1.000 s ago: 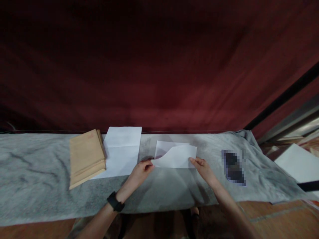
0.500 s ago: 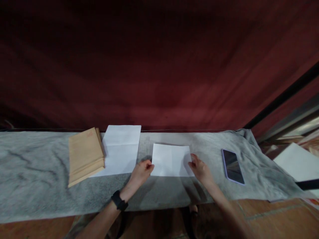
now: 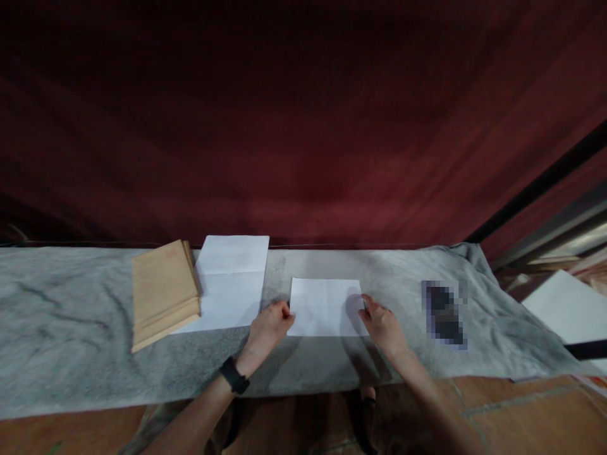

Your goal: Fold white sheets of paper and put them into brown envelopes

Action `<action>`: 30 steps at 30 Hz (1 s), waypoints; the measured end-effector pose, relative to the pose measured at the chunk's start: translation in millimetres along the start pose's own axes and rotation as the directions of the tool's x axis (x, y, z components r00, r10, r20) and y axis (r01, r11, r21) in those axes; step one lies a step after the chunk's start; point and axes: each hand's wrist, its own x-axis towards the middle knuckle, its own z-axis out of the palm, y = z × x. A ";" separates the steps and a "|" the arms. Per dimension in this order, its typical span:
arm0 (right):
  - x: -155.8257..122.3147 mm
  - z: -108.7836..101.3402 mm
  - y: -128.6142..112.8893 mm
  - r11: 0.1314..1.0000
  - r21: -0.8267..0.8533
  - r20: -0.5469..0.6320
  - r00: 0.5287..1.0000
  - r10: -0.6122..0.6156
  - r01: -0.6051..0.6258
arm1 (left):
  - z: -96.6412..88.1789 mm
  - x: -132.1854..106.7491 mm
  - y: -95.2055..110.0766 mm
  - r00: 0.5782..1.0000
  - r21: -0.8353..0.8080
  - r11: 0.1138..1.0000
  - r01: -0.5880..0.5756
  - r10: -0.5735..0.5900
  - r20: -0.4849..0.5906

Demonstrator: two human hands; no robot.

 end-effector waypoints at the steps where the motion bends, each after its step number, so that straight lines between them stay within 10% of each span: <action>1: -0.3 -1.9 -0.6 1.000 -0.007 0.000 1.000 0.000 0.000 | 0.0 -1.5 1.8 1.000 0.043 0.999 0.001 0.000 -0.021; 5: -1.7 -10.7 -2.7 0.996 -0.089 -0.027 1.000 0.012 -0.014 | 11.6 -9.5 13.3 0.946 0.194 0.960 -0.204 0.244 -0.213; 9: -0.9 -10.8 -14.4 0.998 -0.056 -0.155 0.987 -0.034 0.026 | 44.7 -11.7 23.8 0.740 0.350 0.784 -0.513 0.610 -0.283; 17: 1.3 36.1 -86.0 0.875 0.321 -0.237 0.926 -0.295 0.361 | 86.6 3.5 24.9 0.663 0.444 0.695 -0.565 0.703 -0.256; 30: 4.7 58.8 -74.2 0.930 0.014 -0.286 0.893 -0.348 0.367 | 83.8 12.0 26.3 0.784 0.434 0.786 -0.441 0.573 -0.239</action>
